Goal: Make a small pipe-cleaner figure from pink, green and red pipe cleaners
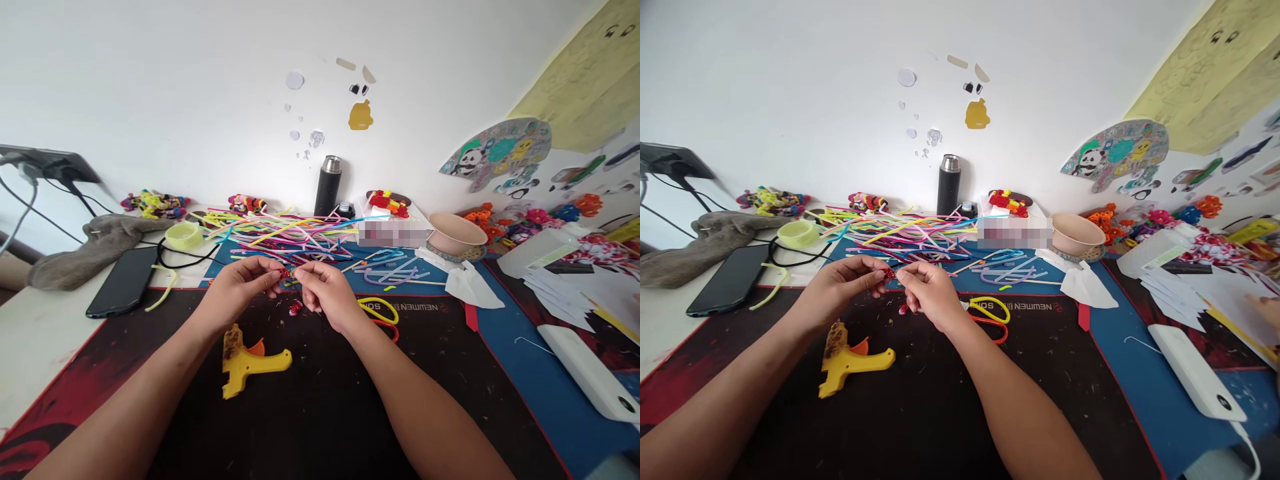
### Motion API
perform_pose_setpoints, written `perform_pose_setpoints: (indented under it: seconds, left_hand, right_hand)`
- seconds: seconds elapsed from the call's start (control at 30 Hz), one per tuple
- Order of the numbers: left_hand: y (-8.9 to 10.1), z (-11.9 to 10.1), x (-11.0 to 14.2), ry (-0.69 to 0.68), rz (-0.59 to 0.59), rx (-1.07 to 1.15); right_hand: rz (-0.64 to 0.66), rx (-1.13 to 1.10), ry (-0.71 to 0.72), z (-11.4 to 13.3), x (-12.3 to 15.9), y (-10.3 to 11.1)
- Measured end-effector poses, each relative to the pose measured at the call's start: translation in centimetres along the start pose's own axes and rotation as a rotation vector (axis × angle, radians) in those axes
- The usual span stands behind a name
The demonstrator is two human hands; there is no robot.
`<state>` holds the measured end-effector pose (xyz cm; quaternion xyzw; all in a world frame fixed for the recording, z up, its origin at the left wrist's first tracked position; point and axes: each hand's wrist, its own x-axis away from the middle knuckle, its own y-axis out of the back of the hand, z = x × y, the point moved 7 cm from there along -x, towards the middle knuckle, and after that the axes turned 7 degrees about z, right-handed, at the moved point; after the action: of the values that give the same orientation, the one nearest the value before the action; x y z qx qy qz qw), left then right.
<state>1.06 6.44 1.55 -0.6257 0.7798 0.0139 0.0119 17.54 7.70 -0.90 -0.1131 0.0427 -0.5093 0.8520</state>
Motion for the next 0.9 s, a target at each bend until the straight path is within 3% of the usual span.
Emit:
perform_pose_setpoints:
  seconds: [0.2, 0.43, 0.73, 0.9]
  left_hand:
    - [0.7, 0.4, -0.1, 0.01, -0.063, 0.082]
    - [0.5, 0.3, -0.1, 0.005, -0.045, 0.061]
    - [0.1, 0.9, -0.2, 0.009, 0.016, 0.031]
    - [1.9, 1.3, -0.2, -0.038, -0.104, 0.071]
  right_hand:
    - [-0.097, -0.078, 0.057, 0.4, -0.1, 1.4]
    - [0.002, -0.009, 0.004, -0.3, -0.2, 0.4]
    - [0.021, 0.11, 0.013, -0.6, -0.3, 0.1]
    - [-0.03, 0.052, 0.025, 0.6, -0.1, 0.3]
